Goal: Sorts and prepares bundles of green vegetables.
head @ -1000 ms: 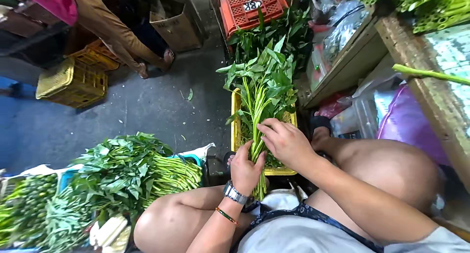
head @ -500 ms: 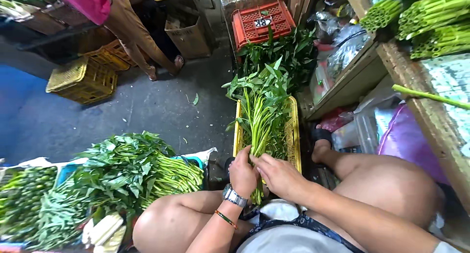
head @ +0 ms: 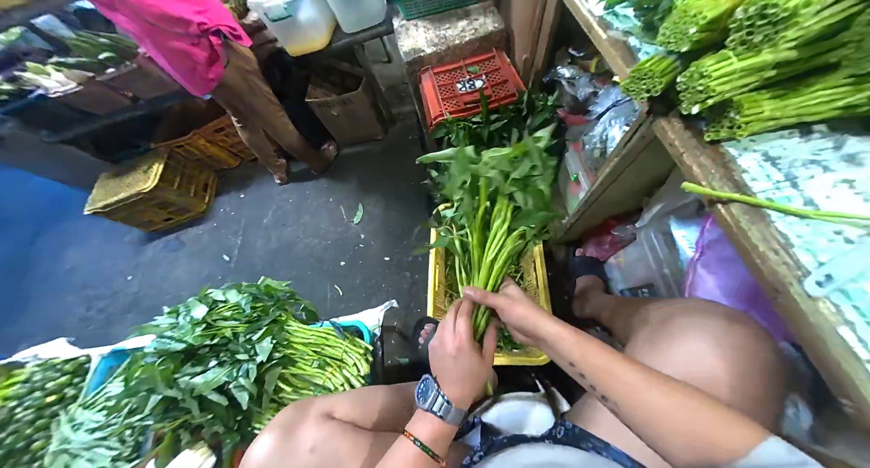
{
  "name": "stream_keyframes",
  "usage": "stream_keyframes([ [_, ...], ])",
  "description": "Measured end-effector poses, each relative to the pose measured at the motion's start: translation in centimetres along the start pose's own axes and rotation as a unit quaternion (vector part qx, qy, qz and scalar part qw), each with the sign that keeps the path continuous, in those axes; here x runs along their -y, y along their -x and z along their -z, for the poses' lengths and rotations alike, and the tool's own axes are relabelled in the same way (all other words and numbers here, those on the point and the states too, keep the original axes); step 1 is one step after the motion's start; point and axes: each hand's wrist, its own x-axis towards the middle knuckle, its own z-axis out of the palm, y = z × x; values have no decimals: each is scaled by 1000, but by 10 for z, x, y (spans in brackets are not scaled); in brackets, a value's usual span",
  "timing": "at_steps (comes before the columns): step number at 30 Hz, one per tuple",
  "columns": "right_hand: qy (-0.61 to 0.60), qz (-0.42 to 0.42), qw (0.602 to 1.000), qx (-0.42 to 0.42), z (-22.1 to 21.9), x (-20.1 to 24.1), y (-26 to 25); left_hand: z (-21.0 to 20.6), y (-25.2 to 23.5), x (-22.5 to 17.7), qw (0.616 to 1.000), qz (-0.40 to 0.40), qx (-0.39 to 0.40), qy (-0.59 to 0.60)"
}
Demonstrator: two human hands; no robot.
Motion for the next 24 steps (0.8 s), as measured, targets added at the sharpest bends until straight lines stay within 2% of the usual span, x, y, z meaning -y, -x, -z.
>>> stream_keyframes([
  [1, -15, 15, 999, -27, 3, 2, -3, 1, 4, -4, 998, 16, 18, 55],
  [3, -28, 44, 997, -49, 15, 9, -11, 12, 2, -5, 977, 105, 56, 178],
  [6, -89, 37, 995, 8, 28, 22, -7, 31, -15, 7, 910, 240, 151, 303],
  [9, -108, 54, 987, 108, 35, 15, 1, 37, -20, 18, 833, 252, 304, 389],
  [10, -96, 62, 984, 135, 36, 11, 3, 35, -19, 14, 814, 242, 320, 420],
  [12, -73, 73, 984, 145, 33, 5, 5, 32, -16, 5, 794, 241, 303, 469],
  [18, -21, 1, 998, 61, 20, 6, -3, 24, -9, 10, 856, 251, 201, 405],
  [20, -37, -28, 998, 44, 15, 5, -3, 20, -5, 15, 869, 258, 188, 379],
  [24, -84, -34, 995, 31, 14, 5, -1, 16, -1, 17, 875, 261, 144, 380],
])
